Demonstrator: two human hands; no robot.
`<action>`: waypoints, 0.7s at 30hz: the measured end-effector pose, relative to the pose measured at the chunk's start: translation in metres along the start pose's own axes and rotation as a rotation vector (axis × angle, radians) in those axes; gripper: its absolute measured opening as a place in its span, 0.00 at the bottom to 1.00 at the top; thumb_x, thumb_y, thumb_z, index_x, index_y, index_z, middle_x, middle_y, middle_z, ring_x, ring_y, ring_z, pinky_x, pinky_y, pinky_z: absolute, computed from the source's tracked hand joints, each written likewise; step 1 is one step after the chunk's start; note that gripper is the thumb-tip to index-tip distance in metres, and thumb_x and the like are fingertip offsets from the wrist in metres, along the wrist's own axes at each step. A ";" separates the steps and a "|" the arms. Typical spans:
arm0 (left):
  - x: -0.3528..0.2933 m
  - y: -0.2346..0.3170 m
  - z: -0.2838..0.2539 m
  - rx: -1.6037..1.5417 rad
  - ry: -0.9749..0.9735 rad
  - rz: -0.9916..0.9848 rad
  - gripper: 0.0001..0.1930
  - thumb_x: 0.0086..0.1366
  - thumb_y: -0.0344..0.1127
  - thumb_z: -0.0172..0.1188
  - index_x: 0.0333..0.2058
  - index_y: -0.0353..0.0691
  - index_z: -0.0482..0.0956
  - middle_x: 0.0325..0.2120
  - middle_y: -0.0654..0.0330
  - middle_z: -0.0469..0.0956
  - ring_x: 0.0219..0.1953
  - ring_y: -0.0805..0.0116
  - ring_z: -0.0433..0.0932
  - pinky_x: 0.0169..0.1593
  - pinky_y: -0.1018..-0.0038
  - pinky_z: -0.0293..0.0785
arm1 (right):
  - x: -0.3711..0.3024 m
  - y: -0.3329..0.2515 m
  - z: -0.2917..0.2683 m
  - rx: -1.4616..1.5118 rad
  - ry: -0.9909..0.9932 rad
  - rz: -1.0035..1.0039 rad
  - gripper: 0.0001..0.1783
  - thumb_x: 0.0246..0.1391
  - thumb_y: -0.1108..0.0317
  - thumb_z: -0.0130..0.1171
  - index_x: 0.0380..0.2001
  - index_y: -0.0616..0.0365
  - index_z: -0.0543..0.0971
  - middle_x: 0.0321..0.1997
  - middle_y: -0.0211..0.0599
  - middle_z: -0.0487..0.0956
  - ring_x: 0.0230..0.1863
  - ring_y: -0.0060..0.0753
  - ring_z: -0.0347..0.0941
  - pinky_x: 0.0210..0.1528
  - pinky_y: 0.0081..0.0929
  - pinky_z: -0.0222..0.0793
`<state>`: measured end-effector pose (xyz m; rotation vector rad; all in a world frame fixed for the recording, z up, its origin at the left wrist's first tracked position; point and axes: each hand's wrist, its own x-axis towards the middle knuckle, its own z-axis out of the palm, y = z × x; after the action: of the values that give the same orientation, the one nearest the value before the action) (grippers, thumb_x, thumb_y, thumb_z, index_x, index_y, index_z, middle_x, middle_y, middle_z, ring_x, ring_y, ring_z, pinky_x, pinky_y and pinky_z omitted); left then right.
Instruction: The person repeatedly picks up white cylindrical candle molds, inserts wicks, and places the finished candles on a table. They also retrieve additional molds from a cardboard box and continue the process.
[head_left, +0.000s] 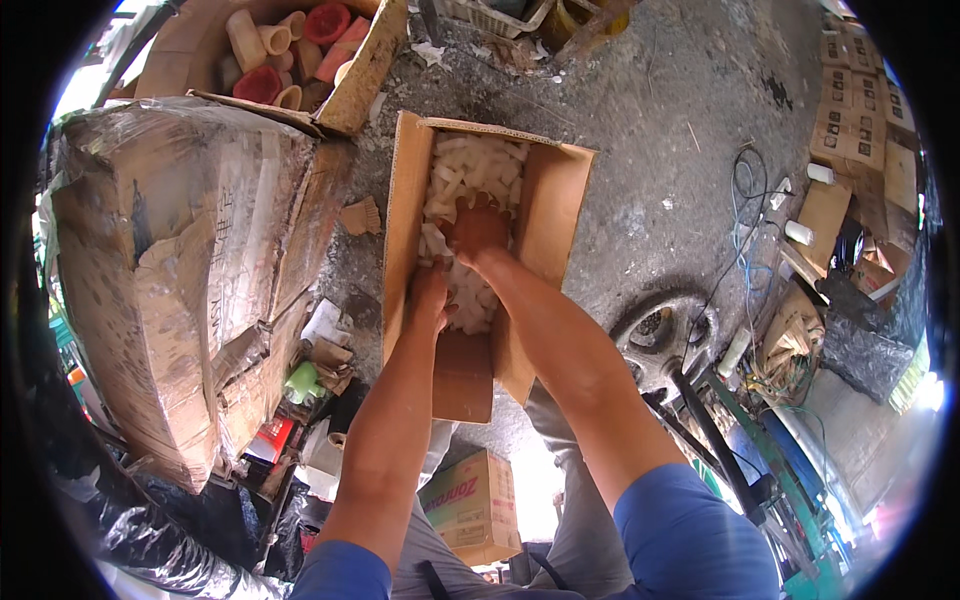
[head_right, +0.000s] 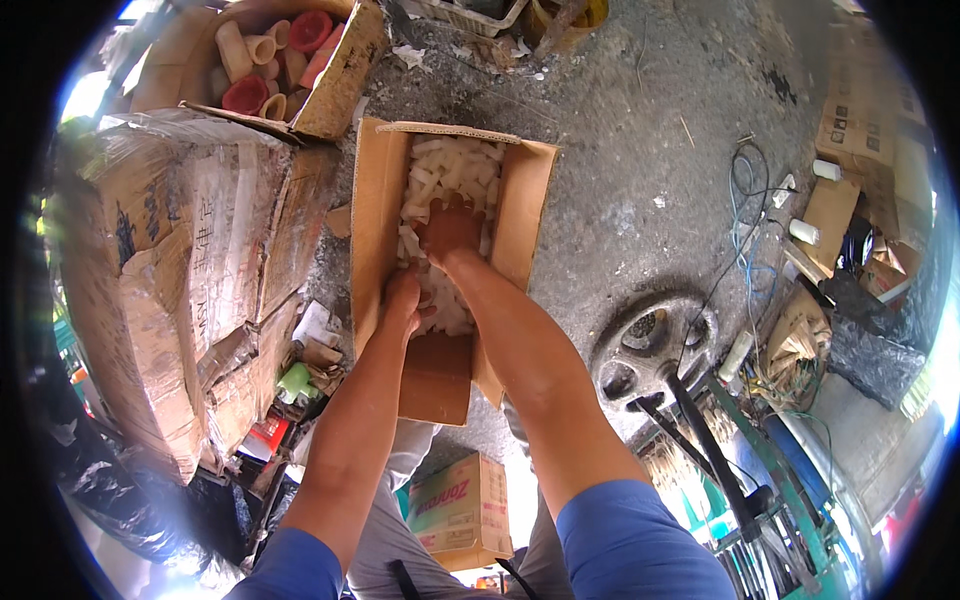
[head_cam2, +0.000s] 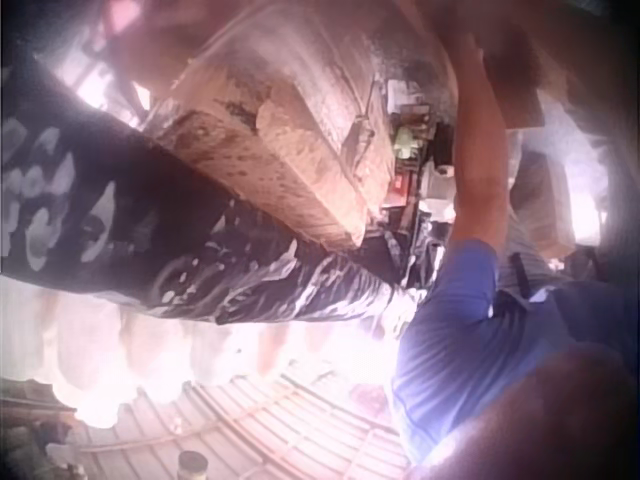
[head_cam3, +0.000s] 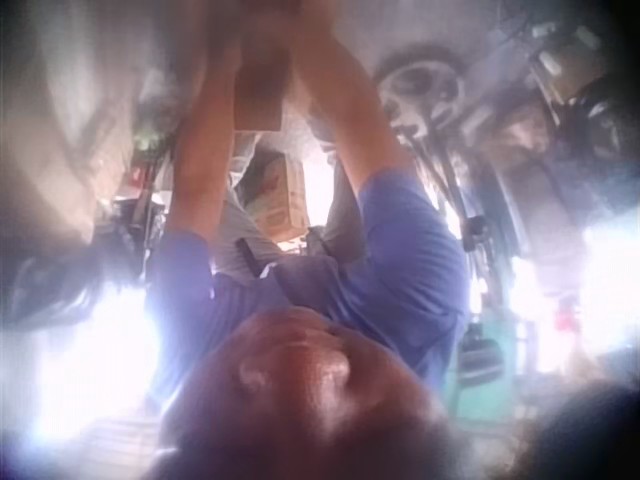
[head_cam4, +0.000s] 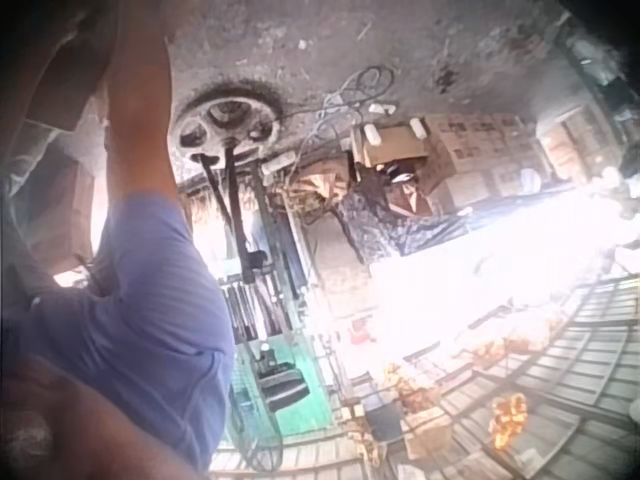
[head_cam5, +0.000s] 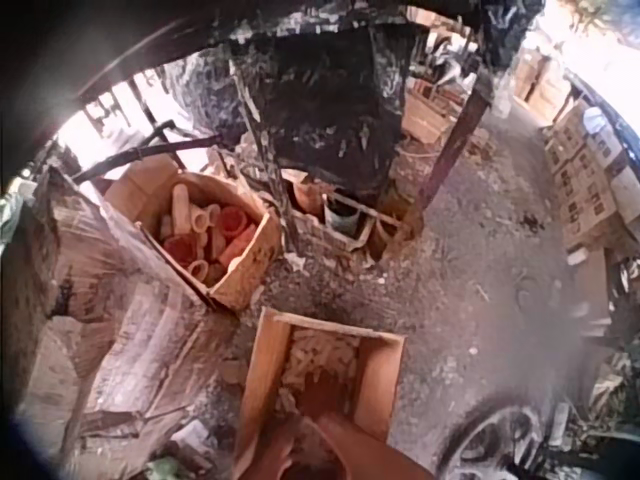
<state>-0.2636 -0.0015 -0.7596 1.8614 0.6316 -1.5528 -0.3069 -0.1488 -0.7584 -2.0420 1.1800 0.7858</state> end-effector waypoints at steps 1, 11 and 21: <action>0.001 0.001 0.001 0.004 0.004 -0.022 0.38 0.75 0.65 0.53 0.73 0.48 0.60 0.65 0.52 0.61 0.56 0.47 0.69 0.55 0.43 0.74 | 0.002 0.000 -0.004 0.030 0.004 0.017 0.40 0.69 0.34 0.49 0.71 0.50 0.69 0.77 0.50 0.62 0.74 0.55 0.62 0.67 0.66 0.64; 0.019 0.002 0.005 -0.361 -0.077 -0.085 0.43 0.71 0.70 0.57 0.74 0.52 0.59 0.72 0.50 0.53 0.64 0.38 0.63 0.61 0.38 0.72 | 0.048 0.009 -0.036 0.144 -0.273 0.010 0.45 0.70 0.29 0.41 0.66 0.61 0.76 0.66 0.53 0.78 0.65 0.57 0.77 0.66 0.53 0.73; 0.015 0.014 0.013 -0.445 -0.105 -0.030 0.43 0.72 0.71 0.53 0.73 0.49 0.58 0.70 0.44 0.52 0.65 0.38 0.64 0.60 0.34 0.71 | 0.075 0.015 -0.027 0.046 -0.419 -0.057 0.48 0.71 0.28 0.35 0.52 0.63 0.86 0.59 0.54 0.83 0.64 0.56 0.78 0.65 0.49 0.73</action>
<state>-0.2598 -0.0209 -0.7737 1.4350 0.8777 -1.3808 -0.2838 -0.2138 -0.8018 -1.7506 0.8896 1.0830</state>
